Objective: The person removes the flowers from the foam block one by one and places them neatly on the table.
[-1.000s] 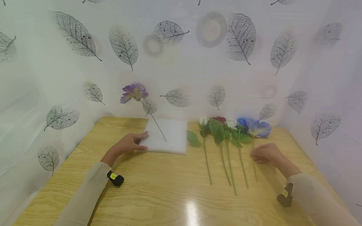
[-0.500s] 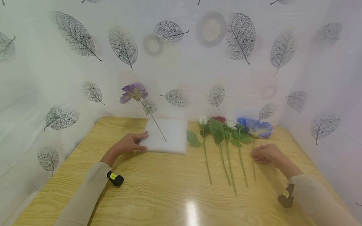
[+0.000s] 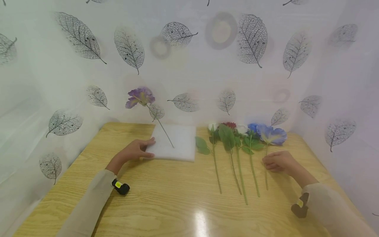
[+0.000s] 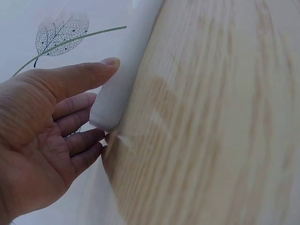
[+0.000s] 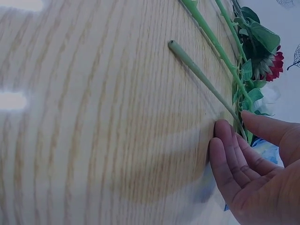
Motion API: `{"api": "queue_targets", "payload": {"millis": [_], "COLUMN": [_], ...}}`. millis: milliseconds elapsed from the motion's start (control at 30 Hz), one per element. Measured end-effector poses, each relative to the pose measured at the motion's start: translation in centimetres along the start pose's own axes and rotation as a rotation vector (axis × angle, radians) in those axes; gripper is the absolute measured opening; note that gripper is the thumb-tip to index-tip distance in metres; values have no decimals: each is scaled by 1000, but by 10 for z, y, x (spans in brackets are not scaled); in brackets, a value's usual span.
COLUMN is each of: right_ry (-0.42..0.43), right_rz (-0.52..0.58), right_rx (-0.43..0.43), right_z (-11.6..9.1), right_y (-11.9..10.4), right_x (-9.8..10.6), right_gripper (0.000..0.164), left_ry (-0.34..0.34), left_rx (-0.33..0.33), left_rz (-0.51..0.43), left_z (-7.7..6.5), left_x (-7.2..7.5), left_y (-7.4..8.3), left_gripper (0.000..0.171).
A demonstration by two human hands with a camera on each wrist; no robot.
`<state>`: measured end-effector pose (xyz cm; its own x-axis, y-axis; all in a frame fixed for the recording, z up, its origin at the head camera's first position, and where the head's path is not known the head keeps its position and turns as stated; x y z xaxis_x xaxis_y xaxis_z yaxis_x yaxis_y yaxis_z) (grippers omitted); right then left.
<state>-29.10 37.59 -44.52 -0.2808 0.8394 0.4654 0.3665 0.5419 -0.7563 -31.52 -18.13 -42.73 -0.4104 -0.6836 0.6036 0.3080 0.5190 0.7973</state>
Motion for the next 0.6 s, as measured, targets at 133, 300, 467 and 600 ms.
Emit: {"api": "queue_targets", "payload": {"millis": [133, 300, 467, 600], "right_ry": [-3, 0, 4, 22], "right_rz": [2, -2, 16, 52], "right_rx": [2, -7, -9, 20], "right_z": [1, 1, -1, -3], "right_y": [0, -1, -3, -6], "right_x": [0, 2, 5, 10], "right_gripper": [50, 50, 43, 35], "left_ry": [-2, -2, 13, 19], "left_rx": [-9, -15, -9, -4], "left_rz": [-5, -6, 10, 16], "left_z": [0, 3, 14, 16], "left_x": [0, -1, -3, -3], "left_y": [-1, -8, -36, -39], "left_gripper": [68, 69, 73, 74]}}
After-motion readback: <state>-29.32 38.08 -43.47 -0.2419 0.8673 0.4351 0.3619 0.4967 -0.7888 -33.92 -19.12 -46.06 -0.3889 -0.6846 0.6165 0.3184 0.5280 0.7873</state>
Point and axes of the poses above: each hand's wrist, its own z-axis towards the middle knuckle, its own x-axis out of the back of the hand, y = z × x, the point moved 5 cm from there along z, towards the middle knuckle, and after that the axes turned 4 degrees about -x, right-handed, at the moved point
